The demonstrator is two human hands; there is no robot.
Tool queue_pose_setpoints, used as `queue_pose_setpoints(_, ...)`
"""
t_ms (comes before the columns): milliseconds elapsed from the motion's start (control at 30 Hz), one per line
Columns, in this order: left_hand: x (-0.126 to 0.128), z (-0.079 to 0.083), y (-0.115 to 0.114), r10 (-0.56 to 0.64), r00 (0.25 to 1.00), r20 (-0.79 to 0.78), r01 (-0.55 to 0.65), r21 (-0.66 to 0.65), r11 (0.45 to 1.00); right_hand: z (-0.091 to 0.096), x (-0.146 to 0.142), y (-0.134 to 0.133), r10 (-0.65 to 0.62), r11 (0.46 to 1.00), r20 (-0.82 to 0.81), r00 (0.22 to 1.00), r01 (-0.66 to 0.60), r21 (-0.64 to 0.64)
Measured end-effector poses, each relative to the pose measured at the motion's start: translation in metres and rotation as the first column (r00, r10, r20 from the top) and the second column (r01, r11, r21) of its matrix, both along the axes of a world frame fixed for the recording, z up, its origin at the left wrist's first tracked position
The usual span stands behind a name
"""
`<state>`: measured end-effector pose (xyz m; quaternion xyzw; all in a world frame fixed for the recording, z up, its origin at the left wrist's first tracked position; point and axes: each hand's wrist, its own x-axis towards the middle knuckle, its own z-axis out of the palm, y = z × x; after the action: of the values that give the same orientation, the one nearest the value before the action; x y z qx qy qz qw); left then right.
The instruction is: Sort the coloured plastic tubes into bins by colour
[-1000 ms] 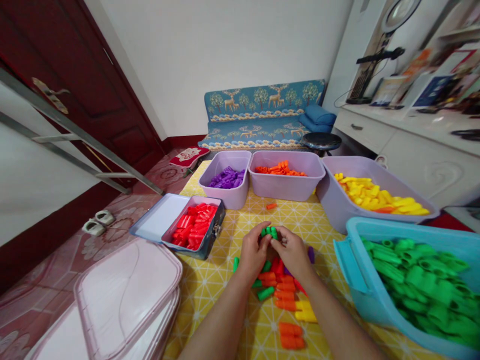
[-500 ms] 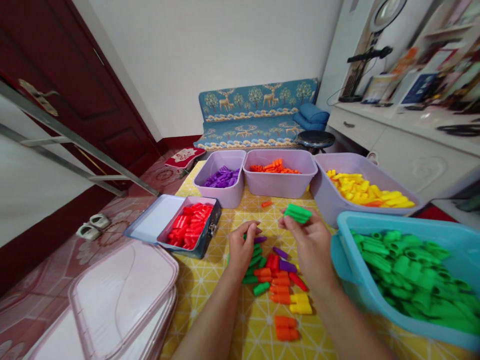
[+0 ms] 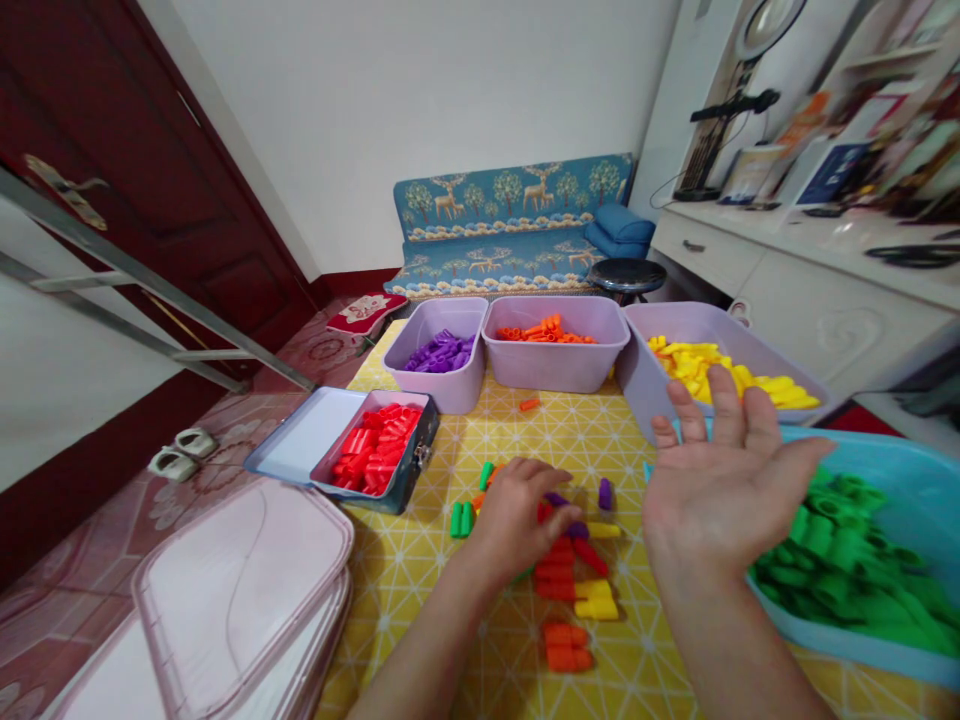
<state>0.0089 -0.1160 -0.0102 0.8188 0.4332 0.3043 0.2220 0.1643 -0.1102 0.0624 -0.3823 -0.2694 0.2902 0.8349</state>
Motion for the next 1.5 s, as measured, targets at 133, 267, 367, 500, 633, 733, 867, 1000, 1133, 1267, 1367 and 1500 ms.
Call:
queue_pose_setpoints(133,0.014,0.002,-0.051,-0.248,0.927,-0.28,0.262,0.012,0.965,-0.006,-0.019,0.005,0.067,0.99,-0.007,0.998,-0.066,0.124)
queue_pose_setpoints(267,0.017,-0.019,-0.068,-0.29,0.881,-0.373,0.321,0.022,0.947,-0.03,-0.028,0.014,0.267,0.964,0.366,0.891,-0.249,-0.096)
queue_pose_setpoints(367,0.015,-0.029,-0.049,-0.215,0.887,-0.408,0.268,0.075,0.961,-0.06,-0.025,0.026,0.355,0.932,0.684,0.637,-0.187,-0.31)
queue_pose_setpoints(500,0.012,-0.032,-0.01,-0.107,0.895,-0.432,0.192,0.158,0.968,-0.1,-0.011,0.041,0.31,0.92,0.91,0.274,0.156,-0.36)
queue_pose_setpoints(633,0.011,-0.035,0.028,-0.019,0.904,-0.428,0.111,0.192,0.975,-0.13,0.002,0.049,0.283,0.898,0.947,0.15,0.305,-0.317)
queue_pose_setpoints(733,0.01,-0.032,0.05,0.025,0.904,-0.427,0.056,0.177,0.983,-0.145,0.004,0.054,0.243,0.924,0.961,0.133,0.269,-0.271)
queue_pose_setpoints(867,-0.005,-0.014,0.046,0.085,0.918,-0.387,-0.019,0.17,0.985,-0.153,0.001,0.058,0.229,0.956,0.955,0.19,0.142,-0.258)
queue_pose_setpoints(1000,-0.037,-0.012,0.002,0.361,0.893,-0.27,-0.319,0.185,0.929,-0.151,-0.002,0.058,0.226,0.962,0.943,0.246,0.094,-0.255)
queue_pose_setpoints(1133,-0.059,-0.04,-0.031,0.482,0.838,-0.257,-0.477,0.085,0.875,-0.148,-0.006,0.058,0.213,0.967,0.949,0.232,0.091,-0.239)
queue_pose_setpoints(1267,-0.052,-0.06,-0.021,0.539,0.807,-0.243,-0.542,0.061,0.838,-0.148,-0.009,0.057,0.223,0.97,0.952,0.209,0.052,-0.238)
queue_pose_setpoints(1367,-0.038,-0.061,0.002,0.534,0.818,-0.211,-0.535,0.057,0.843,-0.149,-0.009,0.056,0.233,0.97,0.951,0.203,0.028,-0.243)
queue_pose_setpoints(1500,-0.019,-0.058,0.032,0.497,0.855,-0.151,-0.495,0.048,0.867,-0.15,-0.006,0.056,0.232,0.971,0.95,0.207,0.006,-0.239)
